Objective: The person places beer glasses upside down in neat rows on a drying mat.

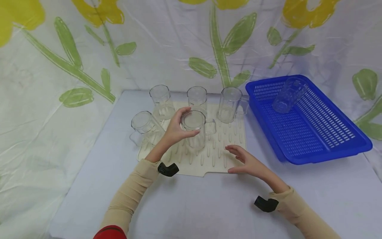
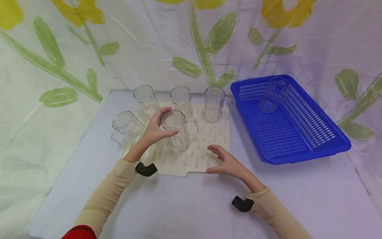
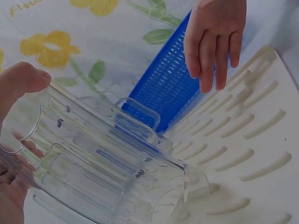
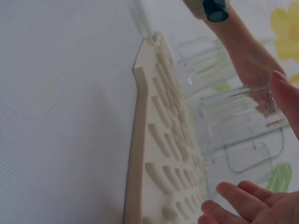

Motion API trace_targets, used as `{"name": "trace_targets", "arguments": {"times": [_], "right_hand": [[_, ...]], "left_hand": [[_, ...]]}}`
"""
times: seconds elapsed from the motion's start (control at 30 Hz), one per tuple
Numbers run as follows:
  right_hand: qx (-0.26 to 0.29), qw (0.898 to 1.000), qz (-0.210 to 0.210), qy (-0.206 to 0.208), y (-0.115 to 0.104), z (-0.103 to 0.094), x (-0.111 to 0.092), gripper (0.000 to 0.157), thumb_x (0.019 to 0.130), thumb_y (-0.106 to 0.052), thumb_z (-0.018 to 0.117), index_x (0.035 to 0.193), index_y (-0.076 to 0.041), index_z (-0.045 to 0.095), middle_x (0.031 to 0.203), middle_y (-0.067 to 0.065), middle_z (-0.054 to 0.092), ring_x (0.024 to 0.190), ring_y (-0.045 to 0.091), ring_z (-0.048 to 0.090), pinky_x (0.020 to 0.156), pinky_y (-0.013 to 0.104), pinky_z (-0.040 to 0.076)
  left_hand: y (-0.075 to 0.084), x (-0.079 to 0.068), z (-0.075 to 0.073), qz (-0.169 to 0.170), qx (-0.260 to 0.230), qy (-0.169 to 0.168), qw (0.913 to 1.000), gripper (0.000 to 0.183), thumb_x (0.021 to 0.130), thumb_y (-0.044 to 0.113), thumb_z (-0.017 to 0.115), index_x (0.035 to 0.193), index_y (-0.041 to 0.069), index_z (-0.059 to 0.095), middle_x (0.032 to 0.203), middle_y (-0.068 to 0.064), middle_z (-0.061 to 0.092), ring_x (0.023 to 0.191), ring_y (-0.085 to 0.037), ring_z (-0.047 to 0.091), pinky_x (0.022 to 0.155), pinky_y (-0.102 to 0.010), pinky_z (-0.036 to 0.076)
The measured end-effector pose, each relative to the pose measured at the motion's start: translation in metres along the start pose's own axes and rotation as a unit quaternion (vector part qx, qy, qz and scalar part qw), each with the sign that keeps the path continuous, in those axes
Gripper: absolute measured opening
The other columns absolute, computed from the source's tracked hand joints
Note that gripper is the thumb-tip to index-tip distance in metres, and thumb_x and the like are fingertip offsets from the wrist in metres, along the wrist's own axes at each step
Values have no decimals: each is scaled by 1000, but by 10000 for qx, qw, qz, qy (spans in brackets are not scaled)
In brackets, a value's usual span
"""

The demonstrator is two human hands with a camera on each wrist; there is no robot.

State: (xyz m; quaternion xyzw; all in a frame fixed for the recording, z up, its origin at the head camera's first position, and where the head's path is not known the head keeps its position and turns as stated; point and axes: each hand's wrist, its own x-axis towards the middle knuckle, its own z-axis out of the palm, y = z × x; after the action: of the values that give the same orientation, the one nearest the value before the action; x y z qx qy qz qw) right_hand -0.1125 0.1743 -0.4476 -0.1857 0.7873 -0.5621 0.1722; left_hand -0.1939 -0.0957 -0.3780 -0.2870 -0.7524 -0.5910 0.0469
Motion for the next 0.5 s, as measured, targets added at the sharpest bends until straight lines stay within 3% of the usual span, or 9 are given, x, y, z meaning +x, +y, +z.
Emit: {"name": "trace_targets", "arguments": {"times": [0.13, 0.3, 0.5], "right_hand": [[-9, 10000, 41, 9, 3, -3, -4, 74, 74, -7, 72, 134, 4, 29, 136, 21, 31, 127, 36, 23, 99, 54, 18], [71, 10000, 34, 0, 4, -5, -5, 73, 75, -6, 71, 134, 3, 29, 136, 20, 31, 127, 36, 23, 99, 54, 17], [99, 9999, 36, -74, 3, -4, -4, 71, 75, -5, 71, 133, 2, 31, 137, 19, 32, 127, 35, 23, 99, 54, 17]], "left_hand": [[-1, -2, 0, -68, 197, -120, 9997, 73, 64, -8, 74, 125, -15, 34, 125, -27, 39, 114, -37, 39, 96, -39, 32], [0, -4, 0, -99, 235, -257, 9993, 72, 64, -7, 74, 124, -16, 34, 123, -28, 40, 113, -40, 39, 96, -46, 30], [-7, -6, 0, -75, 204, -307, 9993, 73, 63, -8, 75, 124, -15, 35, 122, -28, 40, 112, -40, 40, 95, -44, 32]]}}
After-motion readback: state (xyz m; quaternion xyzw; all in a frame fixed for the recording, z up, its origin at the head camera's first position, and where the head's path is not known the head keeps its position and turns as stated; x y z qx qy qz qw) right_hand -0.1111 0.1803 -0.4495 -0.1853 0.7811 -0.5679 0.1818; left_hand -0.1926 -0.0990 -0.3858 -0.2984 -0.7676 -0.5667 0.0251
